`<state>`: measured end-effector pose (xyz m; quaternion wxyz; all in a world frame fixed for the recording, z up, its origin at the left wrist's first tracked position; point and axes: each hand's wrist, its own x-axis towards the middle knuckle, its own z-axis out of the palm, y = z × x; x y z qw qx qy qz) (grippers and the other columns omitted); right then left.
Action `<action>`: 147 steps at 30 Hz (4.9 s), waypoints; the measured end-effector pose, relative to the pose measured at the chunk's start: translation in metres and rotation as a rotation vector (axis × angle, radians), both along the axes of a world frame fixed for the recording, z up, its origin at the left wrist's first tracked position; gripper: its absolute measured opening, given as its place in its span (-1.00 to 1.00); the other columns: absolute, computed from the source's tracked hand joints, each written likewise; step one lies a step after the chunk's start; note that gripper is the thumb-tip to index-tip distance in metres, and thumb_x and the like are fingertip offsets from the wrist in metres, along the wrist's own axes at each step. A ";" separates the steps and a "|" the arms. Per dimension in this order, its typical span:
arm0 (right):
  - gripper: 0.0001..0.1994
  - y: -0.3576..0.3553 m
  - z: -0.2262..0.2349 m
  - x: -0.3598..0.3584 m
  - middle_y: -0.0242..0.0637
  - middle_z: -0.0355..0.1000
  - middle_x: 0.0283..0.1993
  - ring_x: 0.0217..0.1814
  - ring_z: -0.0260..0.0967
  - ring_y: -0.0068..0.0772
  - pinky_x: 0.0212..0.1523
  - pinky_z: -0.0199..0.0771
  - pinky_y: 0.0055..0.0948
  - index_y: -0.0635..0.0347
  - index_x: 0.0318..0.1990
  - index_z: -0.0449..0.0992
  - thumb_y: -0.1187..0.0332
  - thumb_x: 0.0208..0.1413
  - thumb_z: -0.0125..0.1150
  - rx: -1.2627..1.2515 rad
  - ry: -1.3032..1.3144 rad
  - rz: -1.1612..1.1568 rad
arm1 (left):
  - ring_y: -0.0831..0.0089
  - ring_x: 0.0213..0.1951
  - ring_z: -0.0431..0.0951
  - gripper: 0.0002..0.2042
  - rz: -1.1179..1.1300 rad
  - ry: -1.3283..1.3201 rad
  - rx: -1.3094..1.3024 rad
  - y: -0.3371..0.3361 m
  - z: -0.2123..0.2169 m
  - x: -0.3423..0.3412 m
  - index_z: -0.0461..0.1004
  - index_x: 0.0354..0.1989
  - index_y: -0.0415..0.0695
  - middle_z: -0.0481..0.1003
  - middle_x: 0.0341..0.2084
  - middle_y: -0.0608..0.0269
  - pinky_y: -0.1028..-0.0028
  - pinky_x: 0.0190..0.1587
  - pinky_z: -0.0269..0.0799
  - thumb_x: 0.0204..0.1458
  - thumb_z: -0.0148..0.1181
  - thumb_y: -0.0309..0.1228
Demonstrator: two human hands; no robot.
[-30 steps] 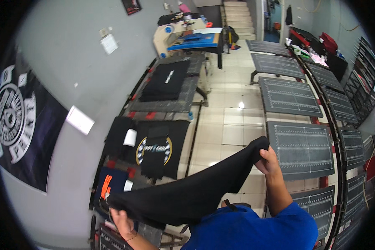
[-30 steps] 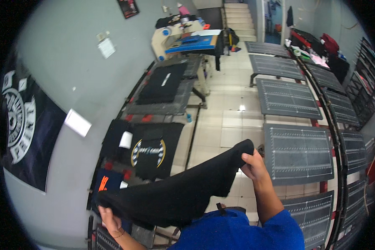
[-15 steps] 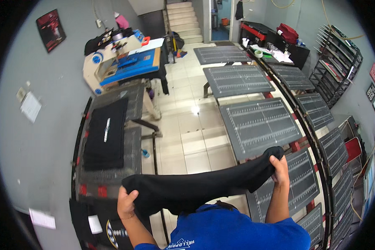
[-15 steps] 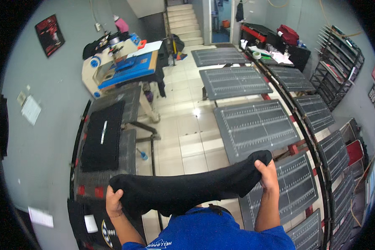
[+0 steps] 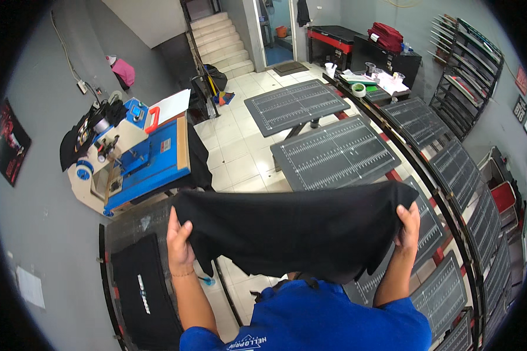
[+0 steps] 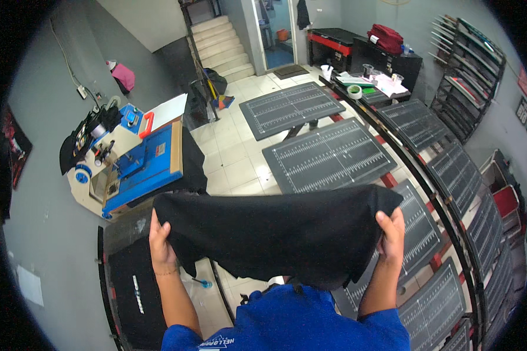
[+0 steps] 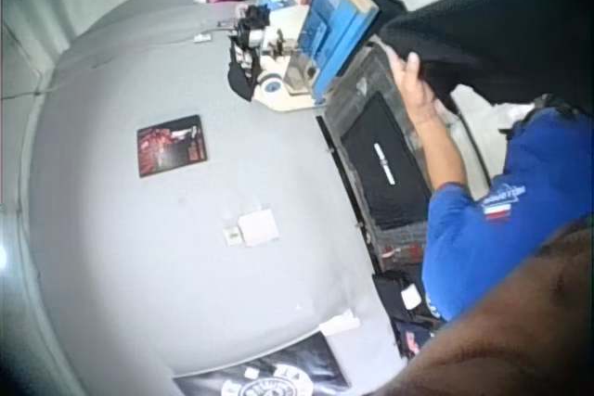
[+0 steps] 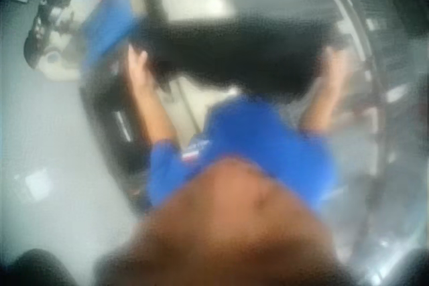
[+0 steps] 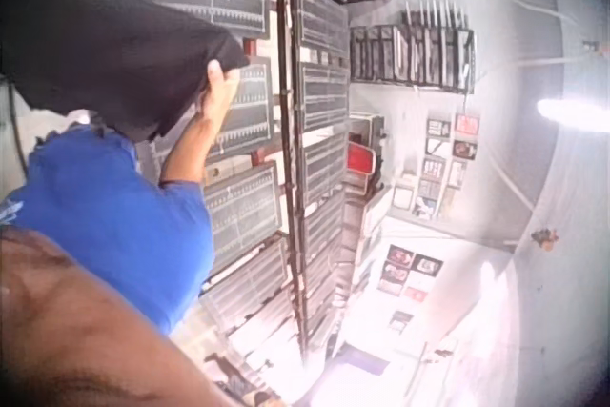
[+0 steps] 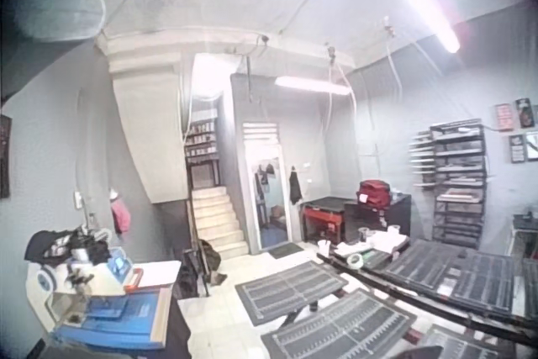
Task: The person uses a heat gun to dry ink on black t-shirts, moves them to a heat press machine, and stacks them after pressing.
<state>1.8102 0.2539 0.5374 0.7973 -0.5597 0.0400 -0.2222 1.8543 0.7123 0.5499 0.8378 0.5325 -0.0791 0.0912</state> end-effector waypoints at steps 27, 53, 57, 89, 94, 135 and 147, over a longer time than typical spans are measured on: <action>-0.76 -0.044 0.078 0.715 -0.19 0.56 -0.26 -0.30 0.53 -0.24 -0.15 0.56 -0.34 0.28 -0.21 0.56 0.30 0.04 0.25 0.242 0.086 0.011 | 0.34 -0.08 0.53 -0.66 -0.382 0.044 -0.254 0.011 0.040 0.755 0.34 0.05 -0.32 0.49 -0.08 0.09 0.41 0.02 0.43 0.12 0.04 -0.44; -0.84 -0.085 -0.283 0.539 -0.34 0.51 -0.39 -0.41 0.45 -0.51 -0.36 0.45 -0.54 0.24 -0.29 0.50 0.32 0.12 0.18 -0.149 0.899 0.032 | 0.37 0.03 0.44 -0.48 -0.323 0.760 0.126 0.032 -0.305 0.530 0.09 0.28 -0.29 0.43 0.01 0.02 0.44 0.12 0.32 0.13 0.05 -0.53; -0.75 -0.115 -0.310 0.517 -0.28 0.49 -0.39 -0.36 0.45 -0.34 -0.27 0.43 -0.40 0.23 -0.25 0.50 0.21 0.06 0.24 -0.459 1.026 0.013 | 0.37 0.00 0.46 -0.50 -0.315 0.754 0.242 0.032 -0.318 0.510 0.14 0.25 -0.30 0.44 -0.01 0.05 0.45 0.09 0.34 0.13 0.07 -0.52; -0.78 0.675 -0.065 0.639 -0.28 0.42 -0.51 -0.45 0.26 -0.18 -0.18 0.19 -0.25 0.18 -0.53 0.47 0.34 0.12 0.04 -0.797 -1.117 0.847 | 0.41 -0.39 0.51 -0.53 1.013 1.062 -0.294 0.133 -0.455 0.119 0.38 -0.03 -0.18 0.50 -0.34 0.17 0.43 -0.37 0.47 0.18 0.01 0.02; -0.65 0.690 -0.076 0.629 -0.32 0.32 -0.65 -0.50 0.22 -0.29 -0.16 0.16 -0.30 0.19 -0.63 0.39 0.32 0.17 -0.18 -0.565 -1.115 0.774 | 0.46 -0.32 0.47 -0.52 1.535 0.804 -0.461 0.131 -0.413 0.042 0.38 0.04 -0.11 0.46 -0.29 0.24 0.47 -0.28 0.44 0.20 -0.03 0.04; -0.55 0.702 -0.071 0.639 -0.38 0.27 -0.72 -0.65 0.15 -0.32 -0.37 0.14 -0.31 0.08 -0.74 0.32 0.14 0.18 -0.20 -0.561 -1.235 0.763 | 0.39 -0.53 0.36 -0.19 1.961 0.717 -0.764 0.164 -0.405 0.041 0.33 -0.45 -0.12 0.37 -0.61 0.26 0.44 -0.39 0.21 -0.02 -0.46 0.50; -0.49 0.725 -0.092 0.686 -0.37 0.24 -0.74 -0.64 0.19 -0.28 -0.44 0.17 -0.31 0.10 -0.69 0.30 0.04 0.23 -0.31 -0.636 -1.252 0.748 | 0.40 -0.48 0.40 -0.24 2.040 0.559 -0.902 0.174 -0.430 0.029 0.32 -0.34 -0.06 0.41 -0.60 0.30 0.39 -0.34 0.26 -0.03 -0.38 0.50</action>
